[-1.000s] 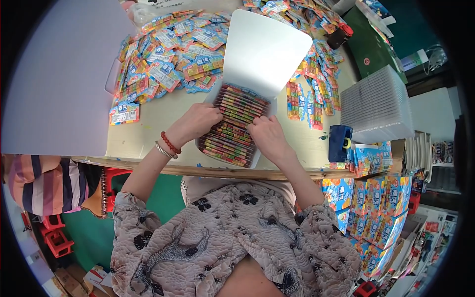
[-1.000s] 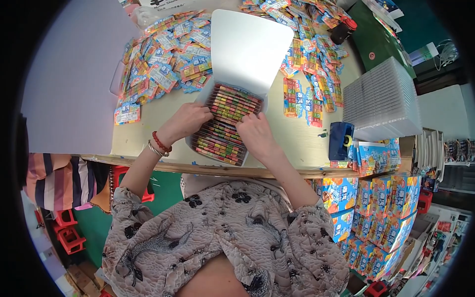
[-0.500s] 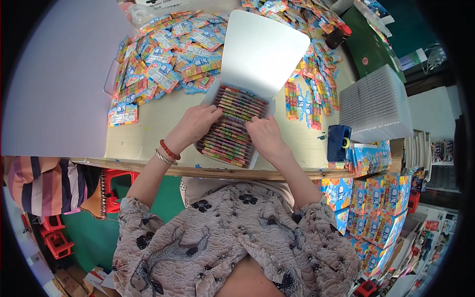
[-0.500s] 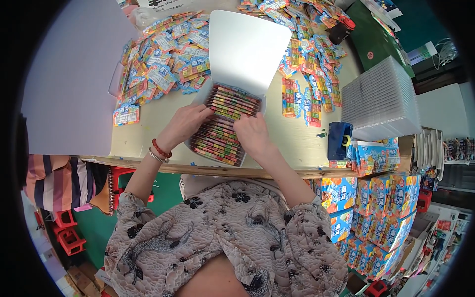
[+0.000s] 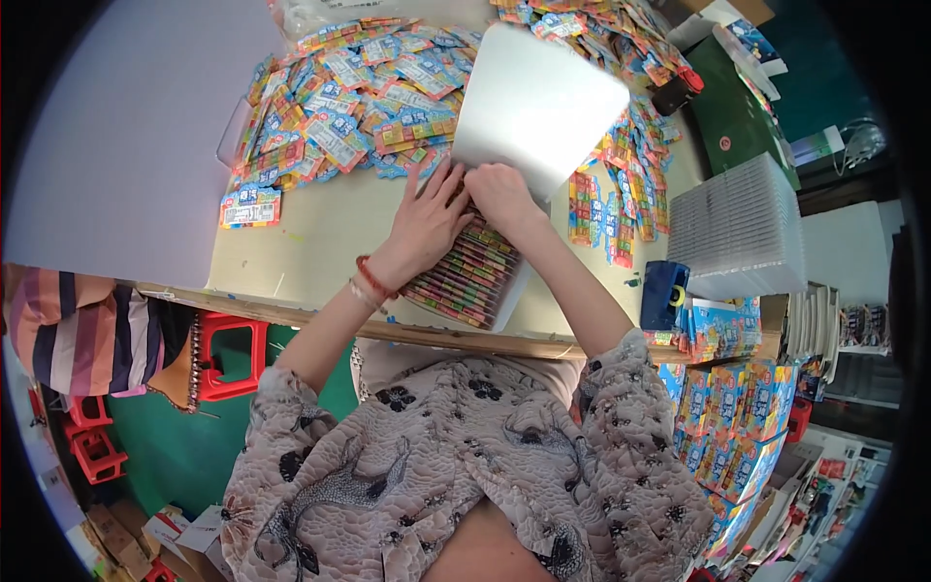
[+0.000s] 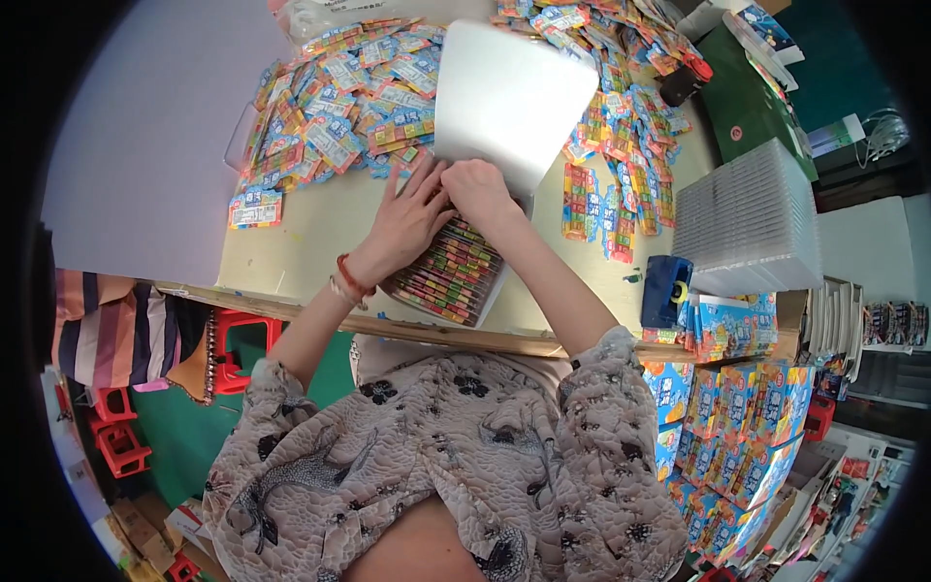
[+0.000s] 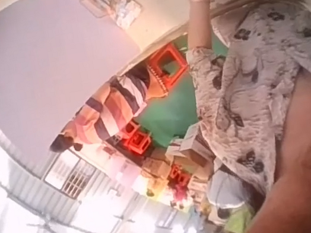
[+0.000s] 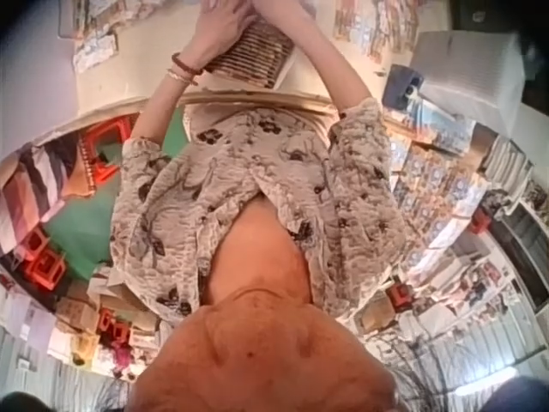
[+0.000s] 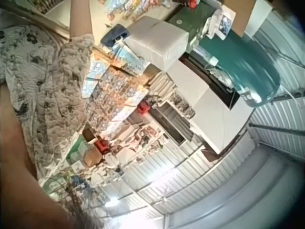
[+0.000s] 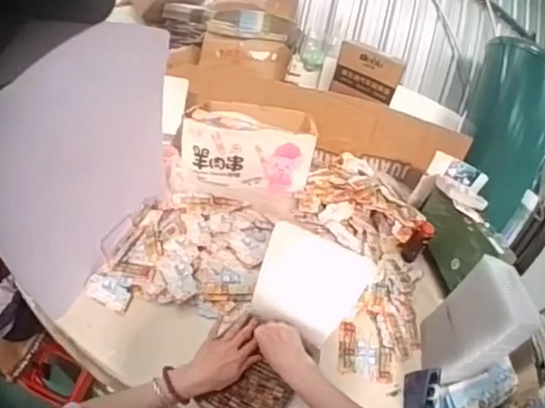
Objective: Organizing and packaging individual snack packets into cardboard boxes.
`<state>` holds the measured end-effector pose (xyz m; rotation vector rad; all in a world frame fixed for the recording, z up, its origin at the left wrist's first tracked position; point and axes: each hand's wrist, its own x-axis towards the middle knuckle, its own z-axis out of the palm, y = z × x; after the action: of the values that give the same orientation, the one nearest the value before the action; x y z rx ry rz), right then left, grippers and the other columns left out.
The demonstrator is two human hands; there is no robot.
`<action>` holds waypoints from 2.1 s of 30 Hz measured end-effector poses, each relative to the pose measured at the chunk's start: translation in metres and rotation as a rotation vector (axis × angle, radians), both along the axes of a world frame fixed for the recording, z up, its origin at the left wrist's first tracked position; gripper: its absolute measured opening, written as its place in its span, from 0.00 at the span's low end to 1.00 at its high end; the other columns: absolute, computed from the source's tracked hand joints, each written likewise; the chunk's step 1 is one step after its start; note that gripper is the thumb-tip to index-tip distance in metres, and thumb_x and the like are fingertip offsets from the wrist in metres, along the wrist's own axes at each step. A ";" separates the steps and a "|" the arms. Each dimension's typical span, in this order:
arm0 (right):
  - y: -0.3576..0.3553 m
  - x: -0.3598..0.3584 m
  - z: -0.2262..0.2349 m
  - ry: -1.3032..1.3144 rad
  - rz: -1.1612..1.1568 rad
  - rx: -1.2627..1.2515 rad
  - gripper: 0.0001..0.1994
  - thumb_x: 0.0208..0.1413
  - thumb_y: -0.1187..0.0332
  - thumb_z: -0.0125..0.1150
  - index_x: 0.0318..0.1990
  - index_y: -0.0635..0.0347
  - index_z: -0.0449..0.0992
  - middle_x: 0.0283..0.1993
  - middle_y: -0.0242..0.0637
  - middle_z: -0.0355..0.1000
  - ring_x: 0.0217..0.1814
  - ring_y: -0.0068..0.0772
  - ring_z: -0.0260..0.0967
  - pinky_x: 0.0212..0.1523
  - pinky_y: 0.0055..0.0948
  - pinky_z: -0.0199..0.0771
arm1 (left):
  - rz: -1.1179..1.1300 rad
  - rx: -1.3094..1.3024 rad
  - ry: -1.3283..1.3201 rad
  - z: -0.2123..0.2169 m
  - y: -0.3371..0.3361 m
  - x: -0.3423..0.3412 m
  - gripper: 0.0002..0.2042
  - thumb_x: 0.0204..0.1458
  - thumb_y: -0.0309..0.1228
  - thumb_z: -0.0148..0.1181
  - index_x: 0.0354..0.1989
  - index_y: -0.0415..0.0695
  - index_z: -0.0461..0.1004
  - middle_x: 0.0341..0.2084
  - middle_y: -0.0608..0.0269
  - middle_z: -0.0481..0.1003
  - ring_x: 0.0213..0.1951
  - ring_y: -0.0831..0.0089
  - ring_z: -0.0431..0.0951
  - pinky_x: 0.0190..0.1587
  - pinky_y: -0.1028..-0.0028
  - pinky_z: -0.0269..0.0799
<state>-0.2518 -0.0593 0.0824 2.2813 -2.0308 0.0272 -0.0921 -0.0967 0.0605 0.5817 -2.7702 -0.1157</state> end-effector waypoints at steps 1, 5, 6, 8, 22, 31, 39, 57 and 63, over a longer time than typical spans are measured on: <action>-0.002 -0.002 0.004 0.013 -0.017 0.067 0.04 0.47 0.74 0.55 0.29 0.61 0.76 0.28 0.40 0.74 0.34 0.39 0.75 0.35 0.35 0.76 | 0.091 -0.067 0.069 0.011 0.006 0.007 0.24 0.60 0.39 0.47 0.59 0.35 0.62 0.64 0.48 0.56 0.64 0.60 0.58 0.67 0.56 0.46; 0.008 0.003 0.014 0.075 0.017 -0.151 0.05 0.48 0.71 0.55 0.32 0.60 0.74 0.33 0.37 0.73 0.39 0.36 0.74 0.38 0.31 0.75 | 0.539 0.423 0.417 0.016 0.046 0.058 0.23 0.59 0.35 0.50 0.60 0.37 0.61 0.58 0.41 0.64 0.56 0.50 0.68 0.55 0.60 0.68; 0.005 0.005 0.017 0.072 0.026 -0.151 0.05 0.48 0.71 0.55 0.32 0.60 0.74 0.33 0.37 0.73 0.39 0.36 0.74 0.38 0.31 0.75 | 0.549 0.421 0.417 0.017 0.046 0.065 0.23 0.59 0.35 0.50 0.60 0.37 0.61 0.58 0.41 0.64 0.56 0.50 0.68 0.55 0.60 0.68; -0.010 0.009 0.019 0.071 0.469 -0.438 0.03 0.49 0.71 0.54 0.32 0.58 0.71 0.36 0.34 0.70 0.43 0.31 0.70 0.41 0.28 0.73 | 0.602 0.894 -0.148 0.021 0.050 0.077 0.23 0.59 0.30 0.48 0.62 0.38 0.58 0.55 0.38 0.66 0.54 0.47 0.70 0.47 0.61 0.73; -0.040 -0.016 -0.003 0.157 0.682 -0.225 0.04 0.48 0.68 0.55 0.28 0.58 0.74 0.33 0.33 0.70 0.41 0.32 0.68 0.40 0.28 0.72 | 0.131 0.342 0.030 0.000 0.022 0.101 0.29 0.62 0.42 0.43 0.69 0.45 0.49 0.70 0.59 0.46 0.70 0.55 0.46 0.67 0.54 0.47; -0.103 0.020 0.010 -0.558 0.679 0.422 0.11 0.41 0.63 0.69 0.27 0.62 0.80 0.24 0.41 0.75 0.29 0.41 0.73 0.31 0.37 0.69 | 0.120 0.331 0.023 -0.008 0.017 0.102 0.27 0.62 0.46 0.40 0.68 0.49 0.53 0.70 0.67 0.47 0.70 0.58 0.46 0.68 0.54 0.44; -0.109 -0.015 0.030 0.293 0.515 0.342 0.08 0.39 0.63 0.69 0.24 0.56 0.80 0.33 0.34 0.74 0.47 0.40 0.68 0.44 0.38 0.67 | 0.126 0.298 0.009 -0.007 0.026 0.112 0.27 0.62 0.46 0.41 0.68 0.49 0.55 0.70 0.70 0.49 0.70 0.60 0.45 0.69 0.53 0.39; 0.060 -0.024 0.004 -0.611 0.387 0.336 0.08 0.50 0.62 0.64 0.31 0.56 0.79 0.34 0.29 0.71 0.52 0.35 0.61 0.56 0.38 0.56 | 0.132 0.671 0.413 -0.006 0.121 0.064 0.21 0.54 0.26 0.56 0.58 0.46 0.67 0.37 0.57 0.72 0.42 0.62 0.70 0.44 0.65 0.62; 0.083 0.007 -0.018 -0.391 0.148 -0.236 0.21 0.45 0.58 0.69 0.45 0.57 0.73 0.39 0.33 0.66 0.48 0.39 0.60 0.54 0.42 0.55 | 0.281 0.224 0.306 0.000 0.134 0.062 0.20 0.52 0.25 0.58 0.56 0.46 0.70 0.36 0.62 0.70 0.40 0.64 0.69 0.42 0.66 0.61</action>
<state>-0.2452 0.0236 0.0641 2.4085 -1.8780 0.7351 -0.0298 0.0376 0.0603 0.9198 -2.3699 -0.4182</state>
